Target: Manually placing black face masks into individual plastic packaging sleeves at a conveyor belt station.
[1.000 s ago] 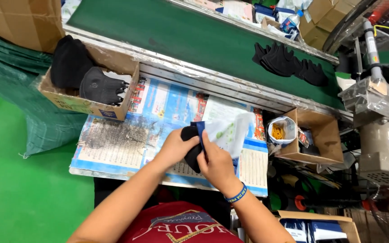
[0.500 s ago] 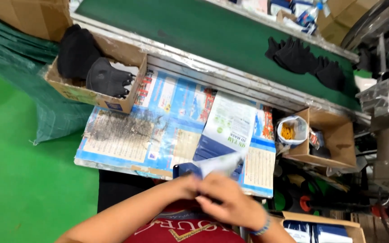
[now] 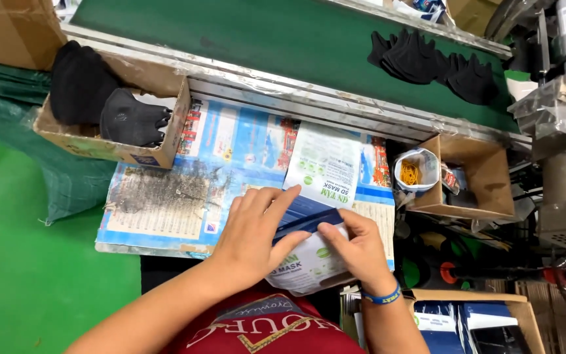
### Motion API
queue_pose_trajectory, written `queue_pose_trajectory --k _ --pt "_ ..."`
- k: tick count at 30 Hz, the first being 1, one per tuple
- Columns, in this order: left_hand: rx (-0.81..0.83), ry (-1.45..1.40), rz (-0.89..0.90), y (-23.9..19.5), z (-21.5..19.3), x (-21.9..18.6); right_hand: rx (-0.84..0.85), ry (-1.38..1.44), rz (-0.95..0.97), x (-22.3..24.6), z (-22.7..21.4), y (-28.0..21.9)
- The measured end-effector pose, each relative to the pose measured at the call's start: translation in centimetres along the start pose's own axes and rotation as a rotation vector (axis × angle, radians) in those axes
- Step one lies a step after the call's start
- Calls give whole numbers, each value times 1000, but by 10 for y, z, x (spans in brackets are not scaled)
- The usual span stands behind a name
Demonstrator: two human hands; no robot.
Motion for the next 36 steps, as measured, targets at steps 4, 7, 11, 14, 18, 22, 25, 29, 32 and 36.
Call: queue_pose_trajectory --k 4,7,11,14,18,22,25,29,32,36 --pt "253 -14 -61 -10 31 18 17 -163 -273 25 15 -7" --pt "190 -92 17 -4 23 10 39 -187 -246 11 7 -10" --pt "265 -138 3 -6 27 20 -44 -155 -179 6 -16 -21" --pt "400 -246 19 -2 34 20 -178 -186 -320 31 -24 -26" --pt "465 -259 3 5 50 22 -164 -125 -427 40 -28 -20" --pt "497 -204 -98 27 82 75 -363 -344 -314 18 -68 20" --pt "202 -138 -242 69 68 231 -477 -243 -472 64 -118 90" --pt "-351 -451 -537 86 -36 303 -556 -361 -406 8 -217 214" --pt "-389 -553 -834 66 -27 288 -638 -646 -280 -36 -279 290" --pt "23 -347 -564 69 22 275 -709 -984 -171 -76 -304 367"
Point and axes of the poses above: each hand's wrist, its own y-axis towards the middle knuckle, its own z-axis out of the palm, x = y × z, the point moved 7 cm from there along y, towards the middle knuckle
